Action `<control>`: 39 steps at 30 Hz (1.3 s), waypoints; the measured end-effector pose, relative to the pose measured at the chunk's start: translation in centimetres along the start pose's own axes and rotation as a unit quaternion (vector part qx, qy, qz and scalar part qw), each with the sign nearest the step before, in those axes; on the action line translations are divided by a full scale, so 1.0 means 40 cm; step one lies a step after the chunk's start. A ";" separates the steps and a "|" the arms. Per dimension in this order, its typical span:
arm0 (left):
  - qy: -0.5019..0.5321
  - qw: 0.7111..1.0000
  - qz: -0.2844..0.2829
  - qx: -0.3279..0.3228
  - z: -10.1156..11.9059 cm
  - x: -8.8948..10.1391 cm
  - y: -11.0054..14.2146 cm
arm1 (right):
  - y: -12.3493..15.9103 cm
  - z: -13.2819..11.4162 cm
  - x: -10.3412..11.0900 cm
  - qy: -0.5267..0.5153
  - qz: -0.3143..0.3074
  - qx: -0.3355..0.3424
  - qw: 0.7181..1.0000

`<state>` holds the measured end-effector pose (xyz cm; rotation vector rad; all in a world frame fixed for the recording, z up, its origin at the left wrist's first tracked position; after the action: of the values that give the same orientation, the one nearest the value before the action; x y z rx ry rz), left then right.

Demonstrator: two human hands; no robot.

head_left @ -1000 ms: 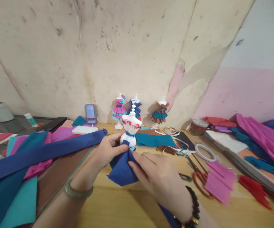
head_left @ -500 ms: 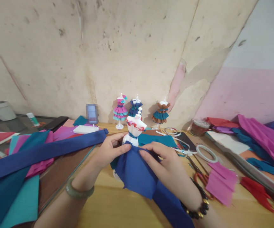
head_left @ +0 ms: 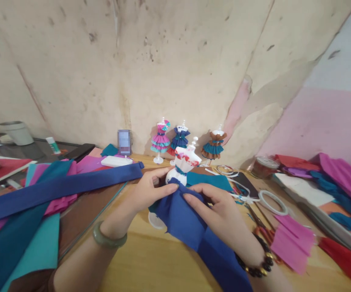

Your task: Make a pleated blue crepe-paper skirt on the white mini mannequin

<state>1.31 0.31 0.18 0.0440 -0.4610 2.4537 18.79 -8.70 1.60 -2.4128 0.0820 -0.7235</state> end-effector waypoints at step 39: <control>-0.011 1.000 0.019 0.002 0.001 -0.019 0.002 | -0.001 0.011 -0.010 -0.107 0.060 -0.093 0.988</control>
<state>1.85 -0.20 0.10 0.0647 -0.4712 2.4943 18.65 -8.33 1.16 -2.6225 0.2142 -0.4151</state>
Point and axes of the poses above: each hand's wrist, its own y-axis away from the middle knuckle, its own x-axis out of the back of the hand, z = x × y, the point moved 2 cm from there along -y, towards the middle knuckle, and after that the axes turned 5 degrees about x, right-handed, at the moved point
